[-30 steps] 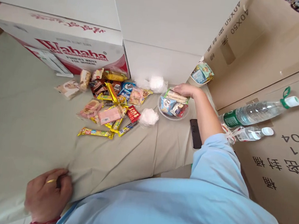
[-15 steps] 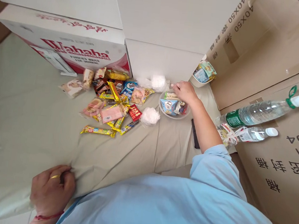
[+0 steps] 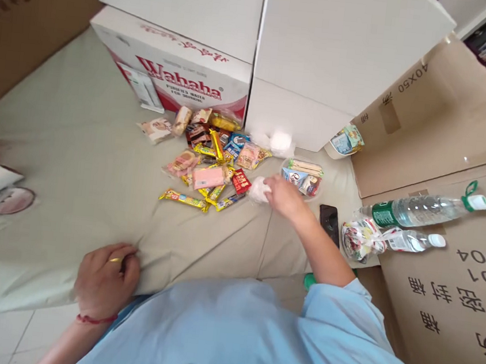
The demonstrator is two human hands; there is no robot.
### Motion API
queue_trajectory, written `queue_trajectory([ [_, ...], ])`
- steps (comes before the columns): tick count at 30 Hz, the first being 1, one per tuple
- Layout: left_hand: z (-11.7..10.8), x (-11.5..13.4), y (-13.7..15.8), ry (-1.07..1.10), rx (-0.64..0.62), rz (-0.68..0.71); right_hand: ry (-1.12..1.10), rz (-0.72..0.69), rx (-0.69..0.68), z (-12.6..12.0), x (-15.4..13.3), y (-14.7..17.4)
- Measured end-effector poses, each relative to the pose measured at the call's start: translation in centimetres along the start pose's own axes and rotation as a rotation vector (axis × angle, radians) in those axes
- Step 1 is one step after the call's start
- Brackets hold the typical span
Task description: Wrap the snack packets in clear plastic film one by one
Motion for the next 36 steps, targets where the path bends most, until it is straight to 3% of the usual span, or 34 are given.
queue_trajectory([
  [2, -0.2, 0.1, 0.0, 0.018, 0.003, 0.007, 0.049, 0.134, -0.133, 3.5, -0.8, 0.3],
  [4, -0.5, 0.3, 0.1, 0.057, 0.011, 0.016, 0.068, 0.251, -0.132, 5.0, -0.5, 0.8],
  [10, -1.2, -0.9, 0.5, 0.266, 0.060, -0.108, -0.232, 0.316, 0.187, 3.3, 1.4, 3.3],
  [16, -0.5, -1.9, 0.5, 0.381, -0.017, -0.244, -0.131, 0.313, 0.142, 5.1, 1.1, 3.2],
  [20, -1.1, -2.3, 1.1, 0.480, -0.024, -0.360, -0.491, 0.250, 0.295, 4.3, 1.8, 4.1],
  [22, -1.8, -2.0, 1.2, 0.527, -0.007, -0.406, -0.694, 0.284, 0.413, 3.5, 2.4, 5.5],
  [25, -2.5, -0.2, -0.5, 0.651, -0.059, -0.376, -0.906, 0.340, 0.579, 2.8, 2.4, 7.3],
  [28, -1.5, 3.3, -3.9, 0.874, -0.209, -0.313, -1.024, 0.316, 0.551, 3.5, 0.6, 7.0],
  [32, 3.1, 9.1, -8.8, 1.178, -0.407, -0.336, -1.083, 0.267, 0.410, 5.5, -2.5, 5.5],
  [36, 8.6, 13.3, -12.8, 1.396, -0.458, -0.405, -1.172, 0.183, 0.316, 6.5, -4.7, 5.5],
])
Point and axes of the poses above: each hand's wrist, its own y-axis away from the middle knuckle, its own z-axis out of the palm, x = y × z, the point moved 9 cm from there along -y, towards the middle knuckle, and after that the axes turned 10 degrees about -x, right-handed, at the moved point
